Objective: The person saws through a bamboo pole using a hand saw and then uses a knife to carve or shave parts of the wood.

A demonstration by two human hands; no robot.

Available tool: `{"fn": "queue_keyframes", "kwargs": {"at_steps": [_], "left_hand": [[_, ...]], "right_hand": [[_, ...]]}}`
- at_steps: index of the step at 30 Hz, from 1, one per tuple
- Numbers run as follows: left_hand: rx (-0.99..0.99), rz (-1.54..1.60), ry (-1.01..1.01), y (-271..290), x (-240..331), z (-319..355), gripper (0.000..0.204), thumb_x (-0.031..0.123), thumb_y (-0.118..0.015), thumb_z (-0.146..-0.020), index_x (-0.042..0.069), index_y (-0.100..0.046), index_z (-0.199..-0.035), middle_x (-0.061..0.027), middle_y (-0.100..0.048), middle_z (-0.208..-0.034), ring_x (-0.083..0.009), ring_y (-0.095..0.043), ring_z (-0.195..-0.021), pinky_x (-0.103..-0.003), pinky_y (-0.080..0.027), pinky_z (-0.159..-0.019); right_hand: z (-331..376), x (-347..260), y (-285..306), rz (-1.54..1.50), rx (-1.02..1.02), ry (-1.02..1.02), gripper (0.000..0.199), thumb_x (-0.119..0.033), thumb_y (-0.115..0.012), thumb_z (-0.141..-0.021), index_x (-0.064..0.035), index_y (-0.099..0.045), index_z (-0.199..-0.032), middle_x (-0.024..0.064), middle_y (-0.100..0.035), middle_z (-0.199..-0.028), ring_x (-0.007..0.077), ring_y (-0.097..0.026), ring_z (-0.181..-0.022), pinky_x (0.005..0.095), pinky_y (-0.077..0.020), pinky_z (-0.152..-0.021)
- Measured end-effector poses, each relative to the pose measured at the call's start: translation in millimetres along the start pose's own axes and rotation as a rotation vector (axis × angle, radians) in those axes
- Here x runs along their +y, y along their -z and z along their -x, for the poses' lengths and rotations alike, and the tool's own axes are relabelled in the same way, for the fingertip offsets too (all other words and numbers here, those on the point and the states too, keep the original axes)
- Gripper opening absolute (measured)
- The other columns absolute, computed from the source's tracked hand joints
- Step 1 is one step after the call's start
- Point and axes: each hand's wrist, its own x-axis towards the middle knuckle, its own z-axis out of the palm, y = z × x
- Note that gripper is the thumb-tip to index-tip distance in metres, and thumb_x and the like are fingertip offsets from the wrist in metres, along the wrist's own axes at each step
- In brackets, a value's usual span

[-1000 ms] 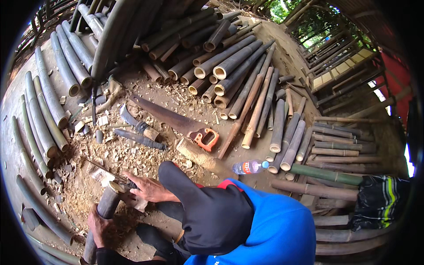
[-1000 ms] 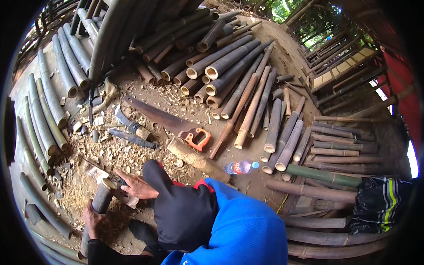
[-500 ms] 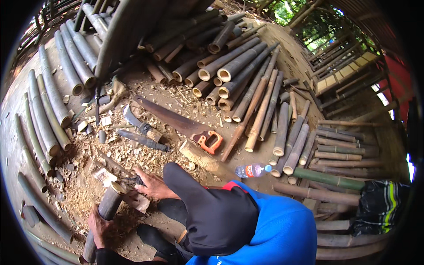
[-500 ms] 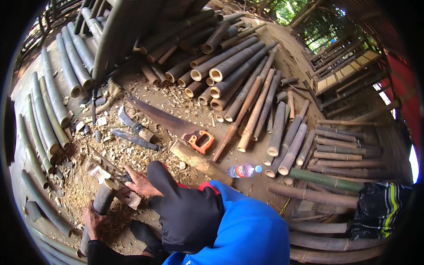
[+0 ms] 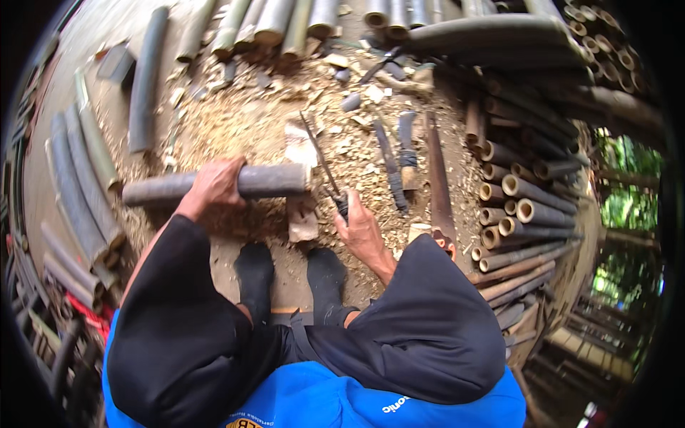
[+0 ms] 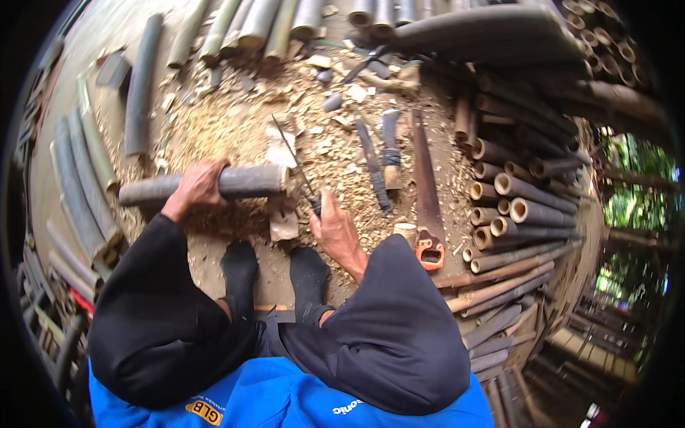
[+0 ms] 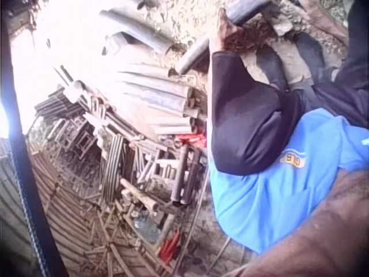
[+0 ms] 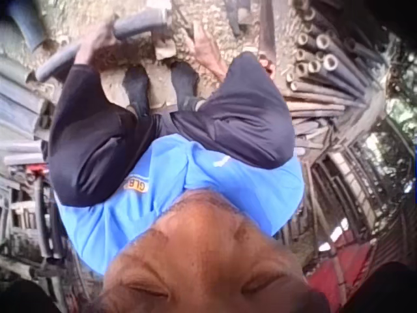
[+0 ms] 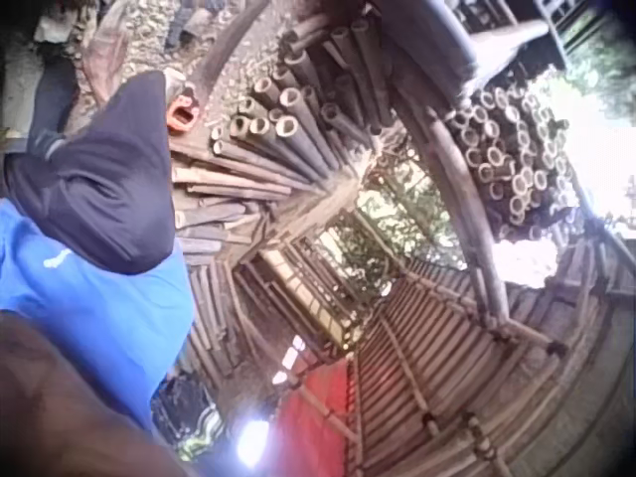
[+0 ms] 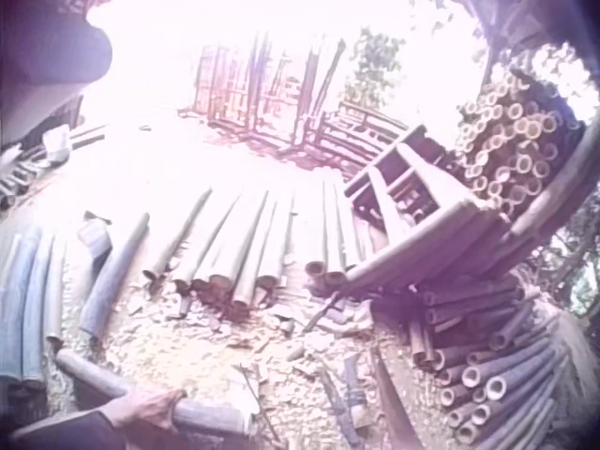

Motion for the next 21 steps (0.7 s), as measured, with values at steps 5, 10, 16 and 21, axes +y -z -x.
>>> {"fn": "queue_keyframes", "kwargs": {"at_steps": [5, 10, 16, 21], "left_hand": [[-0.085, -0.004, 0.129, 12, 10, 22, 0.067, 0.040, -0.093, -0.057, 0.004, -0.060, -0.103, -0.0213, -0.072, -0.095, -0.0416, -0.073, -0.094, -0.050, -0.057, -0.082], [-0.070, -0.019, 0.101, 10, 20, 15, 0.065, 0.038, -0.093, -0.059, 0.003, -0.061, -0.103, -0.0215, -0.073, -0.093, -0.0418, -0.073, -0.093, -0.049, -0.057, -0.082], [-0.074, -0.030, 0.097, 6, 17, 20, 0.062, 0.034, -0.091, -0.060, 0.003, -0.063, -0.105, -0.0213, -0.073, -0.094, -0.0414, -0.074, -0.094, -0.049, -0.058, -0.083], [-0.066, -0.004, 0.083, 11, 15, 14, 0.064, 0.036, -0.092, -0.058, 0.003, -0.062, -0.105, -0.0217, -0.073, -0.092, -0.0422, -0.074, -0.093, -0.050, -0.058, -0.083]], "right_hand": [[-11, -42, 1, 0.094, 0.026, 0.211, 0.052, -0.009, -0.069, -0.101, 0.0004, -0.045, -0.146, 0.0298, -0.070, -0.107, 0.0474, -0.074, -0.091, 0.0500, -0.0591, -0.076], [-13, -46, 4, 0.043, 0.244, 0.489, 0.054, -0.012, -0.068, -0.104, 0.0088, -0.042, -0.146, 0.0261, -0.069, -0.102, 0.0312, -0.076, -0.083, 0.0430, -0.0640, -0.069], [-22, -28, -13, 0.369, -0.008, 0.204, 0.040, -0.010, -0.066, -0.104, 0.0078, -0.046, -0.134, 0.0241, -0.069, -0.086, 0.0294, -0.068, -0.060, 0.0419, -0.0591, -0.050], [-25, -81, 16, 0.128, 0.313, 0.543, 0.039, -0.013, -0.065, -0.106, 0.0073, -0.046, -0.134, 0.0181, -0.069, -0.087, 0.0293, -0.074, -0.069, 0.0389, -0.0628, -0.055]]}}
